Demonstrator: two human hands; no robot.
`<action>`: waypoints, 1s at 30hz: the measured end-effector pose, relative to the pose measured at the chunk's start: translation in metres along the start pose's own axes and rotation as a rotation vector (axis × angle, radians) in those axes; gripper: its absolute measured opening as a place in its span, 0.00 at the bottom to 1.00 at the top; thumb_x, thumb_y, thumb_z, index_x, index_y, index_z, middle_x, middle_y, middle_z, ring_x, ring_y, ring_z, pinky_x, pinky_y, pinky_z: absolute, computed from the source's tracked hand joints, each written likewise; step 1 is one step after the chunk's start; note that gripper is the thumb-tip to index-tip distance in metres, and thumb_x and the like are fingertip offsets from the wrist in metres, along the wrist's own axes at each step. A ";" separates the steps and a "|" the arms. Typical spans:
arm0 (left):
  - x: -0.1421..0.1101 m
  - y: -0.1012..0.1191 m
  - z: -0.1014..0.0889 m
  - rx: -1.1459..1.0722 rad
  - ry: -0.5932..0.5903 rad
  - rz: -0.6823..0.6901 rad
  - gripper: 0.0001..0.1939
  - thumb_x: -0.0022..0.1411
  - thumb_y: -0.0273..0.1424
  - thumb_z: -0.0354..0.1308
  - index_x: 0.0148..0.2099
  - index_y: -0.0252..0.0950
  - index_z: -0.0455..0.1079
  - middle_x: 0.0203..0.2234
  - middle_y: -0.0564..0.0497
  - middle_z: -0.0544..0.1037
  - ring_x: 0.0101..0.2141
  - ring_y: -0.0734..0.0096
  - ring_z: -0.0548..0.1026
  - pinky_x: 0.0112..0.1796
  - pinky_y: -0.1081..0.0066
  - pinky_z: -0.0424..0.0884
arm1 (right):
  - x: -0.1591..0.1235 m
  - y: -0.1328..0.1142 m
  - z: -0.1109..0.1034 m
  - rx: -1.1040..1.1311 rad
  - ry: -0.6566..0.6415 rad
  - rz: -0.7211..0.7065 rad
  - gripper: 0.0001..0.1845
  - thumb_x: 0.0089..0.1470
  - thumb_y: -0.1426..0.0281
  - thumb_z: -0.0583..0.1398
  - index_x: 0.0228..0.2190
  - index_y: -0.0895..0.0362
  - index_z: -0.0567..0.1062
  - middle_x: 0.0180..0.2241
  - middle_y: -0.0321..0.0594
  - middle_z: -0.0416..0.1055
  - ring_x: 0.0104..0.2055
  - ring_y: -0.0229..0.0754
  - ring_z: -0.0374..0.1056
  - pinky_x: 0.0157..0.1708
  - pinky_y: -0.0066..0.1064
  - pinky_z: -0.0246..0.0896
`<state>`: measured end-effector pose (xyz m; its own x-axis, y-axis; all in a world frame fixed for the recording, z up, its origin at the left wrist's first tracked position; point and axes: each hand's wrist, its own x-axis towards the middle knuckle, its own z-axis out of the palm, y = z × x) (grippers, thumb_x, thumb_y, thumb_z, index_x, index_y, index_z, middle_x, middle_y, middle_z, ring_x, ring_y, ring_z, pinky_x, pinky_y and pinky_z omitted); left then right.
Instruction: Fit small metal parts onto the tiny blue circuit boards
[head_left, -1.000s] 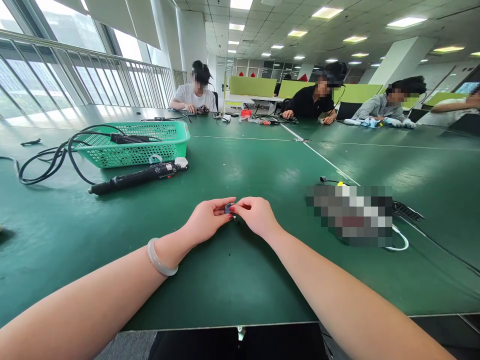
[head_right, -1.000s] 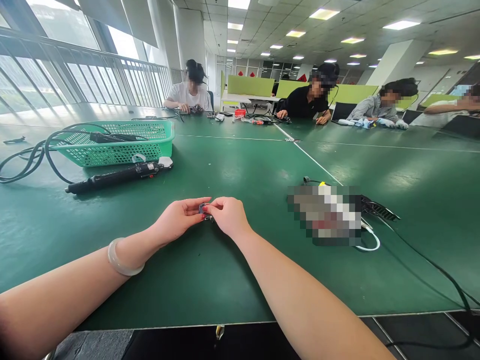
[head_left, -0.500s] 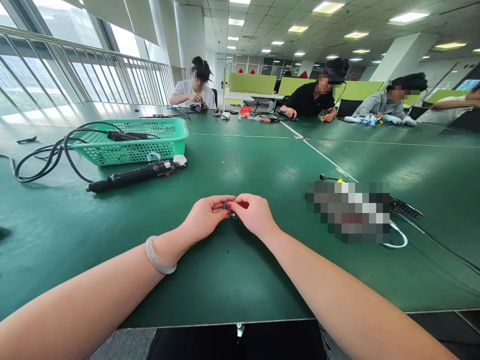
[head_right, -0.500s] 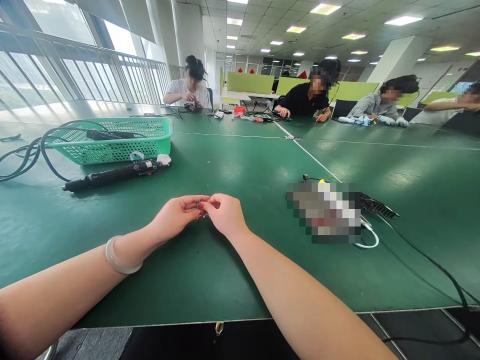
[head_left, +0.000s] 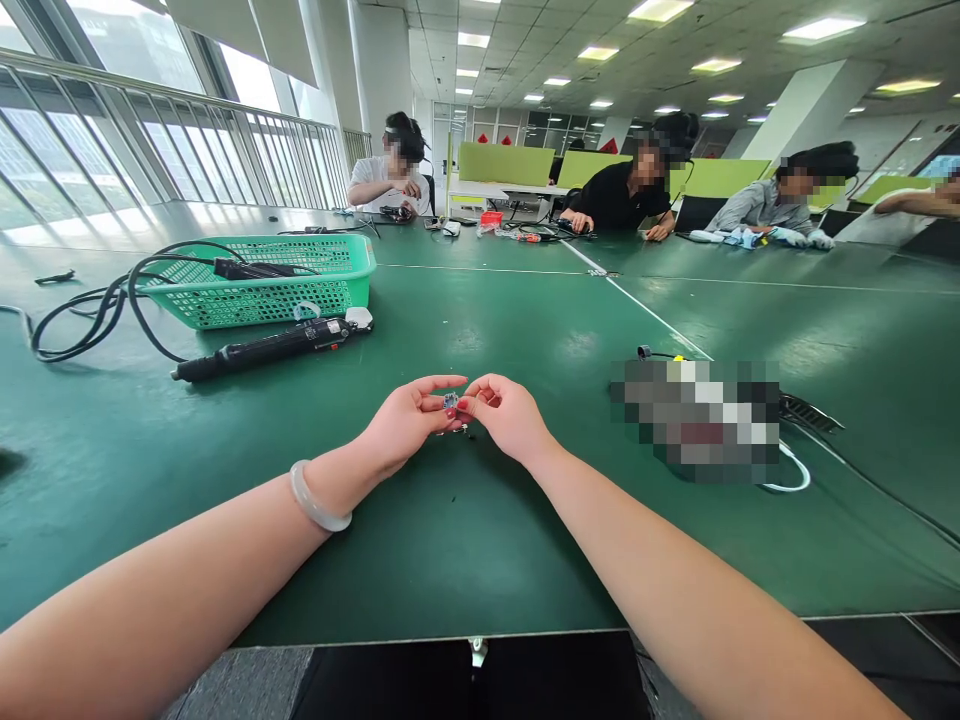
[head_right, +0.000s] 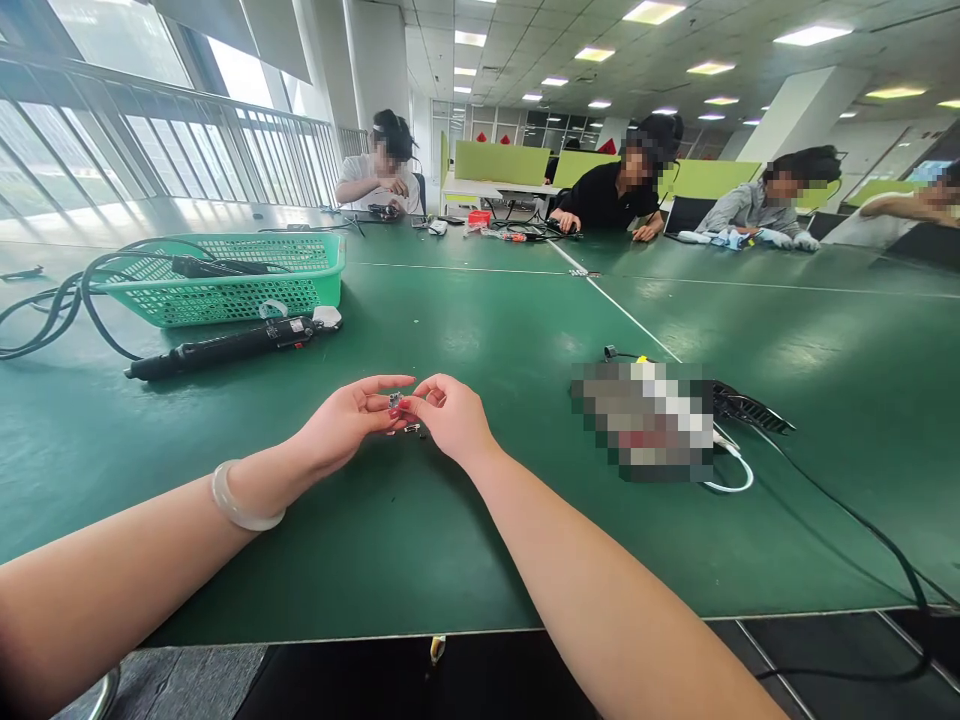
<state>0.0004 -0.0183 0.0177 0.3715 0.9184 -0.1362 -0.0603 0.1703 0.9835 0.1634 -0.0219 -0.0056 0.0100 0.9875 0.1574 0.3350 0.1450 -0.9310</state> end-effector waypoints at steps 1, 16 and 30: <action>0.001 -0.001 -0.002 -0.018 0.031 -0.003 0.21 0.51 0.19 0.61 0.50 0.33 0.71 0.30 0.48 0.80 0.34 0.70 0.79 0.46 0.63 0.72 | 0.000 0.000 -0.002 -0.041 -0.022 -0.003 0.15 0.49 0.56 0.59 0.27 0.55 0.72 0.22 0.32 0.66 0.25 0.36 0.60 0.29 0.30 0.56; 0.009 -0.006 -0.009 -0.083 0.152 -0.075 0.08 0.60 0.22 0.55 0.43 0.30 0.70 0.42 0.41 0.77 0.41 0.69 0.78 0.51 0.66 0.71 | -0.006 -0.005 -0.003 -0.485 -0.140 -0.068 0.11 0.50 0.70 0.57 0.22 0.55 0.78 0.27 0.40 0.75 0.28 0.40 0.66 0.29 0.33 0.57; 0.006 -0.008 -0.008 -0.088 -0.015 -0.061 0.08 0.54 0.23 0.63 0.36 0.32 0.67 0.28 0.51 0.79 0.32 0.76 0.77 0.46 0.66 0.72 | -0.010 -0.017 -0.001 0.152 0.055 0.129 0.08 0.40 0.64 0.64 0.22 0.57 0.79 0.25 0.39 0.77 0.30 0.39 0.69 0.36 0.32 0.63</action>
<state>-0.0047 -0.0113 0.0080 0.3905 0.9001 -0.1930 -0.1183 0.2569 0.9592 0.1586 -0.0339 0.0092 0.0963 0.9942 0.0479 0.1814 0.0298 -0.9830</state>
